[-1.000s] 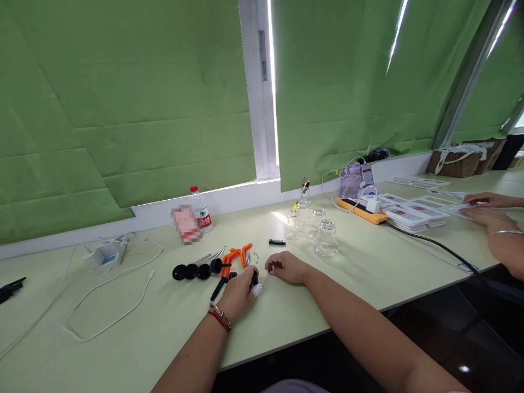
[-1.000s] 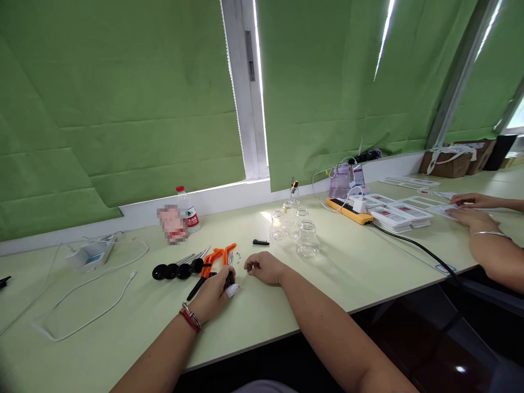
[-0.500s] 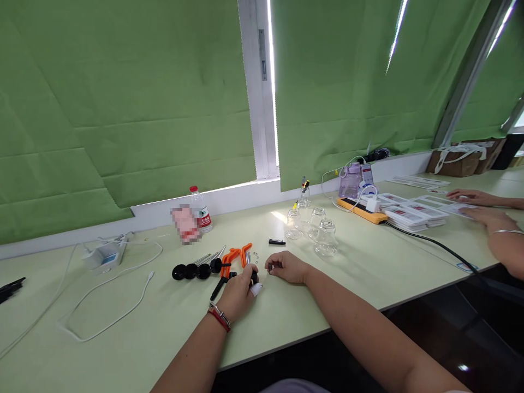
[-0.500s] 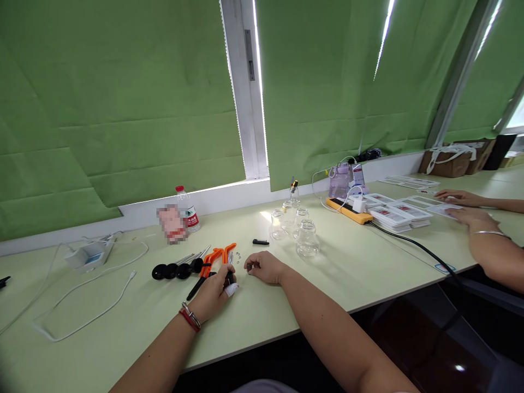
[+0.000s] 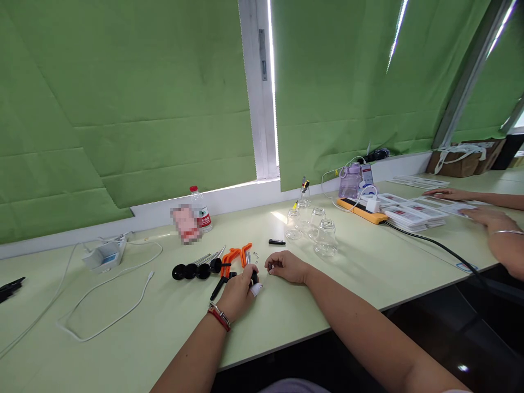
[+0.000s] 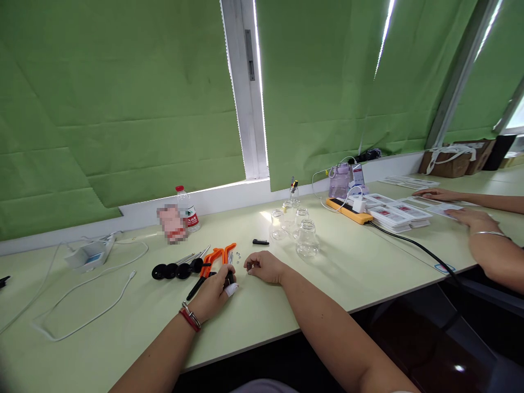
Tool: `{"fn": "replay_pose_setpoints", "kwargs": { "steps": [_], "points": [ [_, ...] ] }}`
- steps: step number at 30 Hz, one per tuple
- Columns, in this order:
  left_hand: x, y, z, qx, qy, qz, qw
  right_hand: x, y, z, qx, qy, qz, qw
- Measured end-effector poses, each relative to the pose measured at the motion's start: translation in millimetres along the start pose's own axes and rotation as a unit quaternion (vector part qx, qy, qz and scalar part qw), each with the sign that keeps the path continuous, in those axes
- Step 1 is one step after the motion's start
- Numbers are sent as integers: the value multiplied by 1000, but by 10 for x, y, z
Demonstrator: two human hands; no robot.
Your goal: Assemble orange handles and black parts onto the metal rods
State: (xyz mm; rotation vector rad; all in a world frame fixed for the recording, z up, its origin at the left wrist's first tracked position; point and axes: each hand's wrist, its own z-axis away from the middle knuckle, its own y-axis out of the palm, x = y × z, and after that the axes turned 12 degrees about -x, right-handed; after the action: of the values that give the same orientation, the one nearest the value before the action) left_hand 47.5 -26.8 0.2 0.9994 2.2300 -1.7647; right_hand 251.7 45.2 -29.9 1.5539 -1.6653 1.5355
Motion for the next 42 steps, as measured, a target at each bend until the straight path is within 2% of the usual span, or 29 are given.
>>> {"fn": "replay_pose_setpoints", "kwargs": {
  "steps": [5, 8, 11, 15, 18, 21, 25, 28, 33, 42],
  "points": [
    [5, 6, 1, -2, 3, 5, 1000, -56, 19, -25, -23, 3, -9, 1000],
    [14, 11, 0, -3, 7, 8, 1000, -75, 26, -48, -64, 13, 19, 998],
    [22, 16, -1, -2, 9, 11, 1000, -85, 13, -67, -115, 7, 121, 986],
    [18, 13, -1, 2, 6, 12, 1000, -103, -18, -79, -125, 14, 261, 957],
    [12, 7, 0, 1, 6, 18, 1000, -101, -26, -77, -134, 30, 269, 953],
    [19, 11, -1, -2, 6, 21, 1000, -67, -14, -59, -149, 6, 234, 961],
    [44, 28, -2, -4, 7, 27, 1000, -3, 22, -17, -121, -63, 170, 976],
    [52, 34, -1, -6, 8, 28, 1000, 21, 47, 4, -88, -98, 160, 978],
    [24, 16, 2, -8, 3, 23, 1000, 1, 60, -8, -52, -117, 198, 972],
    [-13, -9, 6, -6, -7, 20, 1000, 13, 66, -14, -38, -127, 218, 967]
  ]
}}
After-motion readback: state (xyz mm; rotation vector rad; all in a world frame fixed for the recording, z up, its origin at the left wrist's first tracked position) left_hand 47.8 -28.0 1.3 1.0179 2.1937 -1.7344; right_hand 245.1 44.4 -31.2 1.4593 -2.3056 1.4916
